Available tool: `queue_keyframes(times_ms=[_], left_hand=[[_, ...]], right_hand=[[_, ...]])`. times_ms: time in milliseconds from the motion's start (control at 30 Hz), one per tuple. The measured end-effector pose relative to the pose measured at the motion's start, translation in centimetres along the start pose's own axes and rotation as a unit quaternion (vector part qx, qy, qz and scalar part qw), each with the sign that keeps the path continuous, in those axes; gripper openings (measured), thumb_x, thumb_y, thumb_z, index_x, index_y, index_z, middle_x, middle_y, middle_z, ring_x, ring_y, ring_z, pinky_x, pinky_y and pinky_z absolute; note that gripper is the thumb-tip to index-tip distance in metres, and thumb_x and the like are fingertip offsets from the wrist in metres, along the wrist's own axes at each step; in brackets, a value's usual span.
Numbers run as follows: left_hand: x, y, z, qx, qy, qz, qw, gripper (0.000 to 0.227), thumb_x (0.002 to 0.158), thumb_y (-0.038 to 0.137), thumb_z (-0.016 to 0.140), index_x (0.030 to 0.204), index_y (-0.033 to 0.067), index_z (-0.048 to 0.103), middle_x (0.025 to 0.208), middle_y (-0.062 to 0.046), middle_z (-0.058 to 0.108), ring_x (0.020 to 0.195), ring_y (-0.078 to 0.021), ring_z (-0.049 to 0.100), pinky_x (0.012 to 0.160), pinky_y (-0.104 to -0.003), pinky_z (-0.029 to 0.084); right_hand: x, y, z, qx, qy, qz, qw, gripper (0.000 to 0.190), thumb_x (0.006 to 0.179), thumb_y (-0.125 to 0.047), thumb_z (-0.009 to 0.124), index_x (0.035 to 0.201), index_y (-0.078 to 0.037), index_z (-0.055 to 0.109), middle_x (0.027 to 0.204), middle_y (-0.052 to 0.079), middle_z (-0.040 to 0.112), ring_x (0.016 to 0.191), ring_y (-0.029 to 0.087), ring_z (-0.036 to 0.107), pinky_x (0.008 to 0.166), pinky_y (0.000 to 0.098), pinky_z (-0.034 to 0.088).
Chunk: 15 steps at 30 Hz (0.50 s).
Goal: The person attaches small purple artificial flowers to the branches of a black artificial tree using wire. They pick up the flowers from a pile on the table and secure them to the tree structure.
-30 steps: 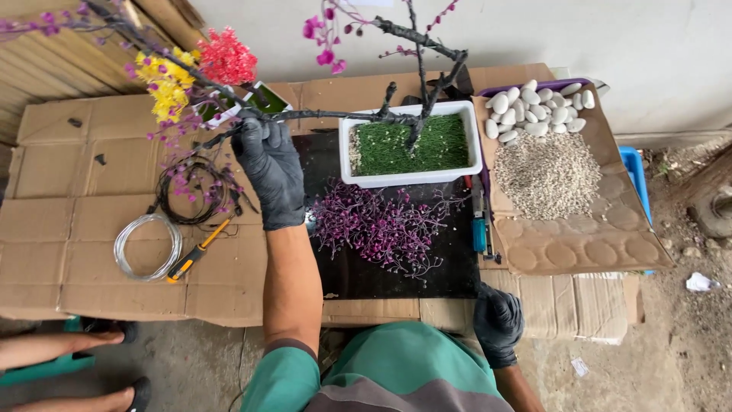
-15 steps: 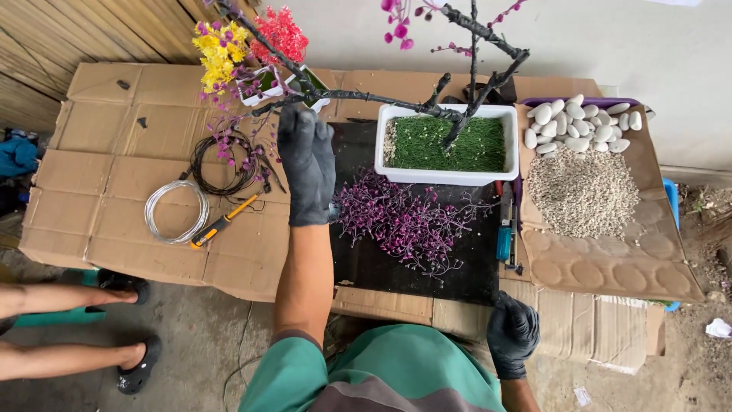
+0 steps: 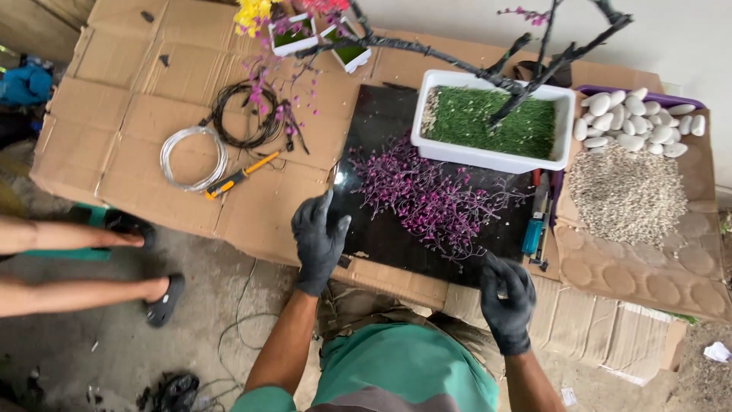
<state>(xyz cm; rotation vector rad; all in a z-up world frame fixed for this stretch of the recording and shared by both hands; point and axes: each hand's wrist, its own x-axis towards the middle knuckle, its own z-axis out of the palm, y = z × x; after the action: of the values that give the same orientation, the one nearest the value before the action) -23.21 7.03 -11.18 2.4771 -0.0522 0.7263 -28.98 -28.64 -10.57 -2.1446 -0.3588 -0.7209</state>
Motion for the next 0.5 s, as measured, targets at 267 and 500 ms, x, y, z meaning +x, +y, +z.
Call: queue_keyframes(times_ms=[267,500], left_hand=[[-1.0,-2.0,4.5,0.062,0.014,-0.007,0.998,0.078,0.098,0.060,0.063,0.158,0.0136,0.046,0.139,-0.022,0.058,0.135,-0.0433,0.049,0.117,-0.056,0.032],[-1.5,-2.8,6.0,0.083,0.025,0.008,0.996,0.073,0.096,0.051,0.069,0.157,0.0166,0.049,0.140,-0.019,0.060,0.139,-0.0435,0.048,0.117,-0.057,0.032]], right_hand=[[9.0,5.1,7.7,-0.057,-0.061,-0.138,0.987,0.040,0.084,-0.013,0.086,0.119,-0.013,0.067,0.112,0.012,0.069,0.101,0.036,0.069,0.081,0.0479,0.052],[11.6,8.1,8.6,-0.077,-0.112,-0.164,0.977,0.053,0.080,-0.037,0.086,0.130,-0.027,0.070,0.117,0.006,0.068,0.102,0.032,0.068,0.086,0.0483,0.052]])
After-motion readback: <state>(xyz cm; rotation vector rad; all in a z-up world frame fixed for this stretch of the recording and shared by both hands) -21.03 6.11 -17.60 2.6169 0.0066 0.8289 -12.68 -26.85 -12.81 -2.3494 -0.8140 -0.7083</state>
